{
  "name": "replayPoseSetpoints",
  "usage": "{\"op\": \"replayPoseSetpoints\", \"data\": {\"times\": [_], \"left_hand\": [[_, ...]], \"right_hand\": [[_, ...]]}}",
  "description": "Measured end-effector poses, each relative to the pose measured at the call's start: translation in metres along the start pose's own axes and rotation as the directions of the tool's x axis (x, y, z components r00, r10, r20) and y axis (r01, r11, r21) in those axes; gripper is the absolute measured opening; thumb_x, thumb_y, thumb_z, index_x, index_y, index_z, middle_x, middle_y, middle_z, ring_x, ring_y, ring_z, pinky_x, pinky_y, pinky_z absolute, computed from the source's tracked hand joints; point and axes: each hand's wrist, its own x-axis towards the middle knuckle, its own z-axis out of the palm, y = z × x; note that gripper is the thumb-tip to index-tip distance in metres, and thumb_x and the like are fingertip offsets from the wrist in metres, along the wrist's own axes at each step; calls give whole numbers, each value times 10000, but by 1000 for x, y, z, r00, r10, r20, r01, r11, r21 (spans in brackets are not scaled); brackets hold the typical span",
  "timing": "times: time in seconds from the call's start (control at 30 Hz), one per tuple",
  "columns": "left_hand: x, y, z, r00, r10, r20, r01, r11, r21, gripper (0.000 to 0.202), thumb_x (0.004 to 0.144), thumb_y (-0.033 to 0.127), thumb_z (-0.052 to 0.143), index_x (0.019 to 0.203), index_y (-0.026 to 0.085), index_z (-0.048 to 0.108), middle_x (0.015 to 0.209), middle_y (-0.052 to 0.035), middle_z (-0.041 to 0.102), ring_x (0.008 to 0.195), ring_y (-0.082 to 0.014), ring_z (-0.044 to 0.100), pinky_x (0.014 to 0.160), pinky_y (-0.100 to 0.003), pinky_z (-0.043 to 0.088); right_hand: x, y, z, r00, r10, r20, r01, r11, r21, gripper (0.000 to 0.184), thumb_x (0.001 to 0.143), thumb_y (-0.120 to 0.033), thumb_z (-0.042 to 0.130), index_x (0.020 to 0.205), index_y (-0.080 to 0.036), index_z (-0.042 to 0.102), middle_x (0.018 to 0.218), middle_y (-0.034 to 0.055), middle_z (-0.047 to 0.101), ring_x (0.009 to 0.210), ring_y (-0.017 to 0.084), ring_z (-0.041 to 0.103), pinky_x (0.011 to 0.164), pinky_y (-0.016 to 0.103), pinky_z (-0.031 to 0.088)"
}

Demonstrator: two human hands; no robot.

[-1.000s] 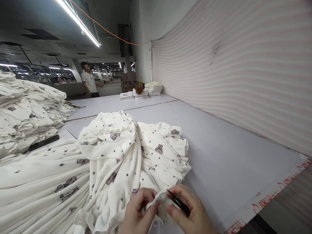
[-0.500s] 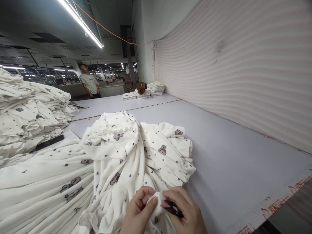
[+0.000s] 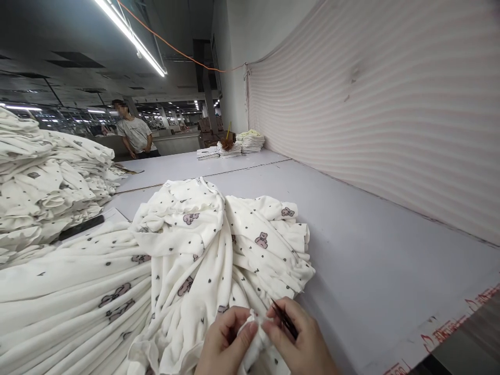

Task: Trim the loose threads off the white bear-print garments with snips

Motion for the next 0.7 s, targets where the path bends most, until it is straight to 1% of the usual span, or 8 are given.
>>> {"op": "replayPoseSetpoints", "data": {"times": [0.07, 0.2, 0.3, 0.4, 0.53, 0.6, 0.63, 0.7], "left_hand": [[2, -6, 0, 999, 5, -36, -6, 1000, -7, 402, 722, 555, 707, 811, 165, 673, 654, 1, 610, 594, -121, 501, 562, -210, 396], [5, -12, 0, 992, 127, -21, -124, 987, 103, 395, 763, 563, 656, 830, 178, 709, 719, -41, 670, 660, -163, 567, 623, -242, 451], [6, -7, -4, 981, 192, 30, -193, 949, 250, 341, 815, 508, 620, 844, 185, 725, 741, -58, 683, 664, -174, 580, 621, -250, 470], [7, -2, -7, 976, 203, 83, -219, 914, 341, 299, 836, 455, 608, 846, 181, 728, 718, -59, 679, 637, -170, 574, 611, -251, 476], [7, -1, 1, 979, 195, 51, -201, 911, 361, 306, 816, 456, 618, 772, 173, 724, 664, -46, 658, 602, -164, 559, 580, -245, 463], [6, 4, 4, 979, 197, 54, -203, 915, 348, 292, 798, 448, 640, 726, 174, 713, 645, -37, 645, 612, -166, 561, 588, -245, 461], [7, 8, 3, 981, 186, 46, -191, 935, 298, 272, 782, 439, 661, 719, 177, 702, 670, -37, 655, 639, -172, 578, 607, -248, 471], [11, 20, -7, 994, 105, -13, -104, 993, 46, 240, 762, 424, 688, 728, 188, 663, 780, -43, 702, 719, -198, 633, 660, -275, 512]], "right_hand": [[-4, 2, -4, 1000, -23, 19, 24, 999, -32, 182, 830, -344, 567, 867, -185, 648, 784, 31, 649, 720, 175, 634, 655, 233, 496], [-5, 0, -8, 992, 17, 127, 2, 989, -149, 236, 824, -296, 589, 1012, -219, 709, 865, 54, 704, 780, 199, 677, 679, 241, 518], [-1, -4, -8, 985, 55, 166, -28, 987, -157, 199, 832, -295, 595, 950, -229, 741, 836, 52, 722, 793, 210, 679, 705, 250, 523], [1, -4, -8, 985, 69, 158, -49, 990, -129, 187, 827, -308, 603, 913, -234, 752, 816, 46, 726, 783, 211, 672, 698, 249, 518], [4, 3, -6, 975, 140, 171, -136, 990, -38, 227, 824, -355, 599, 738, -205, 746, 663, 17, 684, 675, 186, 634, 595, 222, 480], [8, 8, -6, 965, 182, 189, -199, 978, 70, 300, 837, -396, 584, 683, -175, 716, 601, 5, 638, 632, 170, 606, 564, 218, 458], [10, 10, -7, 964, 197, 179, -223, 966, 134, 311, 843, -415, 577, 711, -166, 709, 620, 4, 634, 644, 168, 604, 572, 220, 460], [14, 17, -9, 967, 226, 118, -247, 946, 208, 296, 849, -432, 574, 844, -160, 693, 715, 11, 650, 707, 174, 613, 625, 233, 478]]}}
